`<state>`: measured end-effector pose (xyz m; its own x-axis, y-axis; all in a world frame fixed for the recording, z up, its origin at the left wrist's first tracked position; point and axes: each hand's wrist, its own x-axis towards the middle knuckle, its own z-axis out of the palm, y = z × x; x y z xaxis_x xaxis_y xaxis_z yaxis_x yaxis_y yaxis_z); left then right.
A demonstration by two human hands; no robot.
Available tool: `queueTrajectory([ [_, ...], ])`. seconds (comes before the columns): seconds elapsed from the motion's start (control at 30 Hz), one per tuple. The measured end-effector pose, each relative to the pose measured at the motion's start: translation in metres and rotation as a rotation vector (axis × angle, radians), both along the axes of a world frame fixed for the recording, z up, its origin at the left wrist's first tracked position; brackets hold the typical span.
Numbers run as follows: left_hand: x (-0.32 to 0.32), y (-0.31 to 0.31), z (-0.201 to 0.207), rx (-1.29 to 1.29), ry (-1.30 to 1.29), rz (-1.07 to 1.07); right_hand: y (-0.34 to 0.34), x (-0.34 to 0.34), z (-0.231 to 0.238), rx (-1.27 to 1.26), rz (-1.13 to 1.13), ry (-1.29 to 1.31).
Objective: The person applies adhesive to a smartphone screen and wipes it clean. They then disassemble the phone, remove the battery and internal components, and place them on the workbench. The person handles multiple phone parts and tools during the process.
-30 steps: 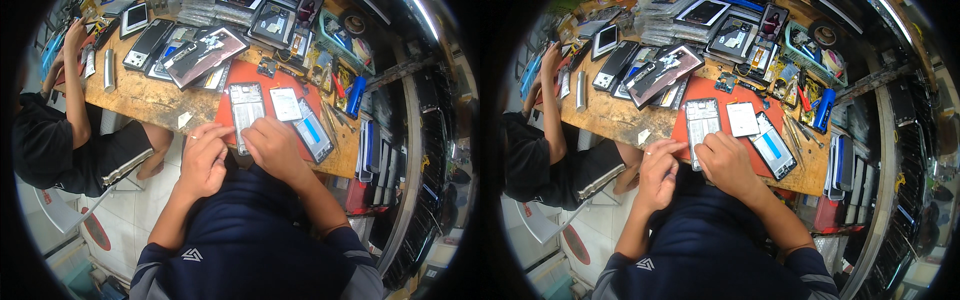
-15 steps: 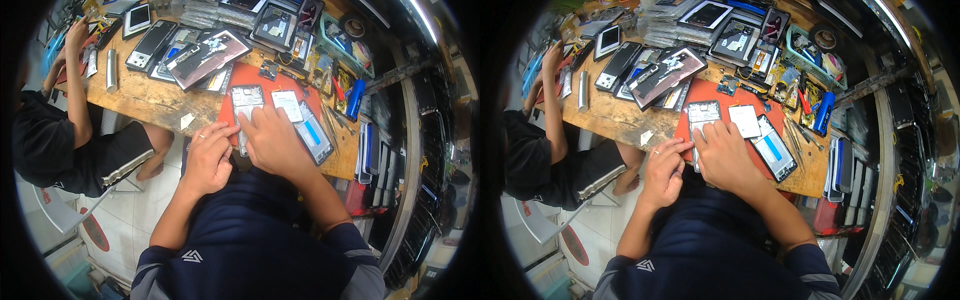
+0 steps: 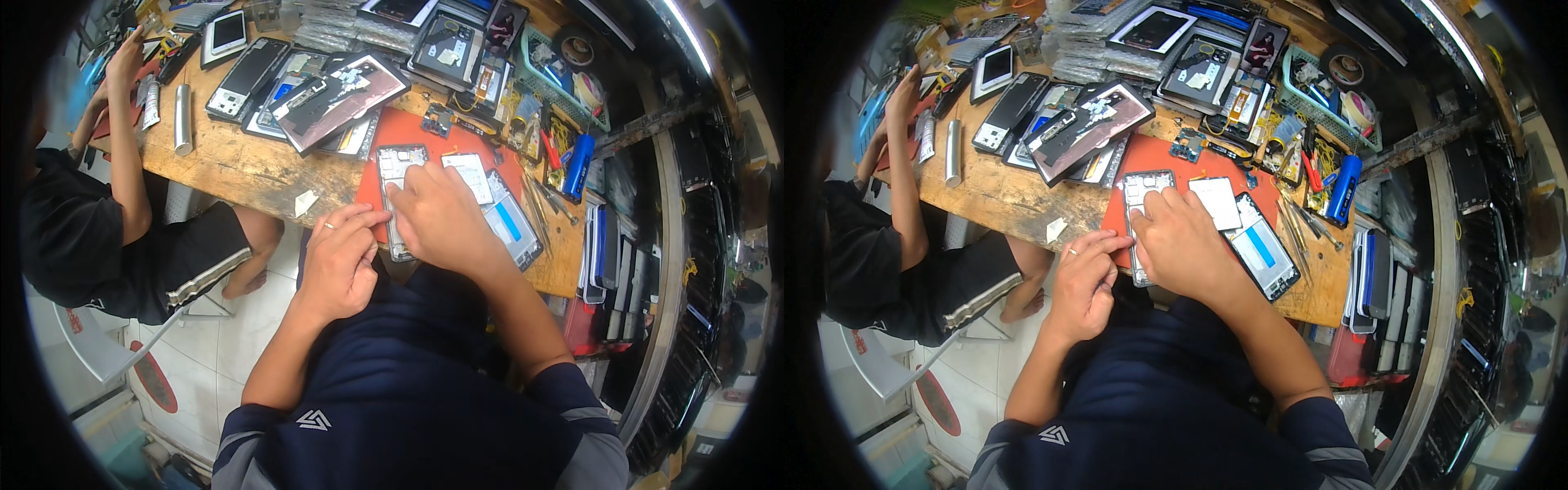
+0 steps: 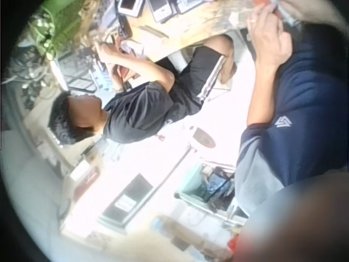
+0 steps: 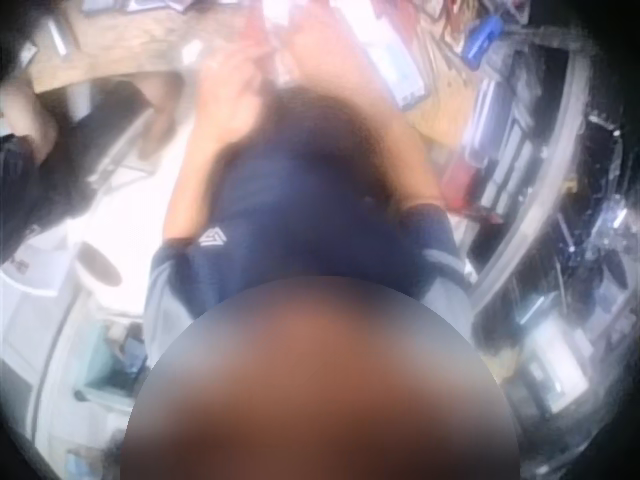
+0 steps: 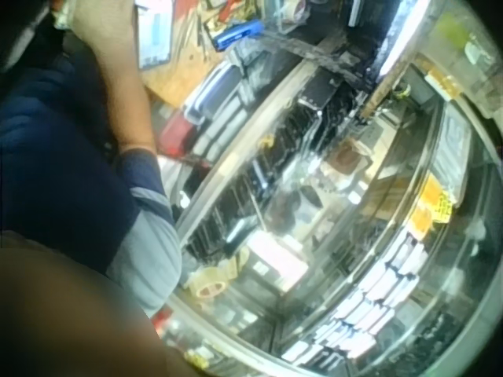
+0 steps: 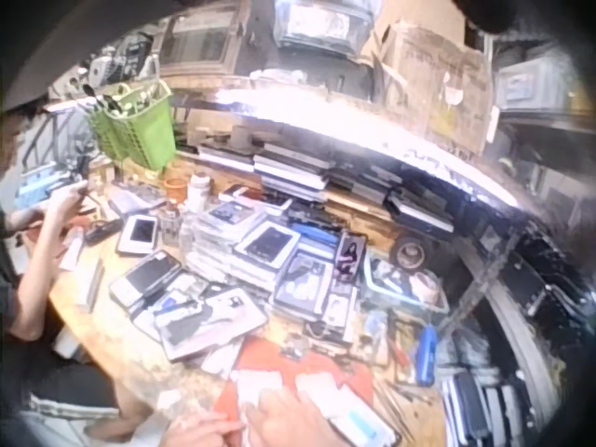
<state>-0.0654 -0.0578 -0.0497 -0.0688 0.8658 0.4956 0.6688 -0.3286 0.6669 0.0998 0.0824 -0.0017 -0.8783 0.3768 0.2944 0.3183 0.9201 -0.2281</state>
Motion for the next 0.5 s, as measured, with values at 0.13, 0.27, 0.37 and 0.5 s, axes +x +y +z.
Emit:
queueTrajectory([
  [0.13, 0.004, 0.001, 0.0, 0.017, 0.023, 0.024, 0.011, -0.006, -0.001, -0.124, 0.005, 0.027],
  [0.27, 0.008, 0.001, -0.001, 0.028, 0.02, 0.049, 0.025, -0.012, -0.001, -0.257, -0.034, -0.054],
  [0.37, 0.008, 0.0, -0.001, 0.021, 0.043, 0.046, 0.031, -0.015, 0.0, -0.307, -0.038, -0.115],
  [0.5, 0.008, 0.001, 0.0, 0.031, 0.055, 0.047, 0.032, -0.016, 0.002, -0.371, -0.066, -0.109],
])
